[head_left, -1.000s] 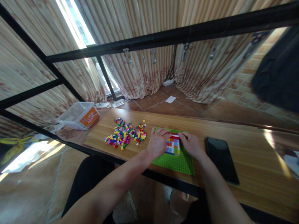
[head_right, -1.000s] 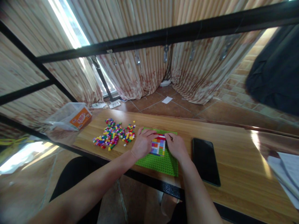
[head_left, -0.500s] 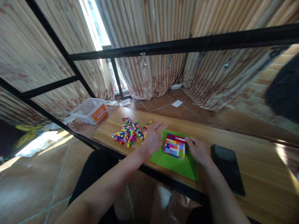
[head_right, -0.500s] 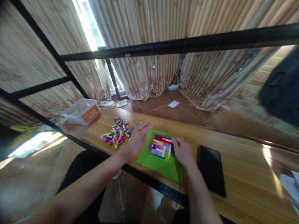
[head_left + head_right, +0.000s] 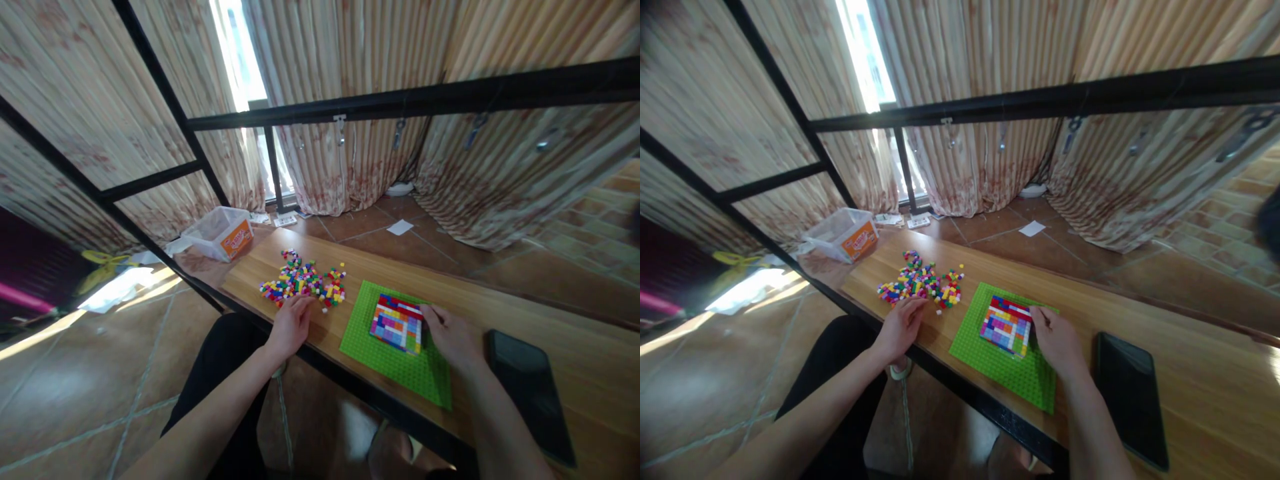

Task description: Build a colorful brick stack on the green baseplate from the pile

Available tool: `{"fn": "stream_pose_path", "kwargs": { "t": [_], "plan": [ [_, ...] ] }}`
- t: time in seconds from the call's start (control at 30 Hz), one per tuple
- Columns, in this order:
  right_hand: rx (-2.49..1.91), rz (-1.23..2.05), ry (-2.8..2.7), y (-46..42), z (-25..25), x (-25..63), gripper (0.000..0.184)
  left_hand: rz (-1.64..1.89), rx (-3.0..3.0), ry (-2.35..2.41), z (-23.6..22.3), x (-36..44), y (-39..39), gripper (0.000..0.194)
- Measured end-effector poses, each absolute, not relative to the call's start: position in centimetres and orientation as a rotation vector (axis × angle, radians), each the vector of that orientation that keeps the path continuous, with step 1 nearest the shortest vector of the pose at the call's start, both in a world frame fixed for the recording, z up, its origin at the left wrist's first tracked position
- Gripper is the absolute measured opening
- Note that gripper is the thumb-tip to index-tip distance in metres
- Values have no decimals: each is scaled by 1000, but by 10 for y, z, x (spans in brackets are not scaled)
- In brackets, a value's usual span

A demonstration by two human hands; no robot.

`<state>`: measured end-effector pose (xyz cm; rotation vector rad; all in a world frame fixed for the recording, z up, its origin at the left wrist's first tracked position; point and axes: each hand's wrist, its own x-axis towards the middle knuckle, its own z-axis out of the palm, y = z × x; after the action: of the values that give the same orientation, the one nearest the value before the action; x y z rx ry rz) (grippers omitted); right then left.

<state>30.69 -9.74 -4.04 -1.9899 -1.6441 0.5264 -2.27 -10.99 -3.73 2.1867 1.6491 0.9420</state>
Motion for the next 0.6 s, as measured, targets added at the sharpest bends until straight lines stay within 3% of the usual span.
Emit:
{"fn": "stream_pose_path", "kwargs": {
  "t": [0.6],
  "plan": [
    [-2017, 490, -1682, -95, -46, 312, 52, 691, 2243, 1757, -46, 7, -89, 14]
  ]
}}
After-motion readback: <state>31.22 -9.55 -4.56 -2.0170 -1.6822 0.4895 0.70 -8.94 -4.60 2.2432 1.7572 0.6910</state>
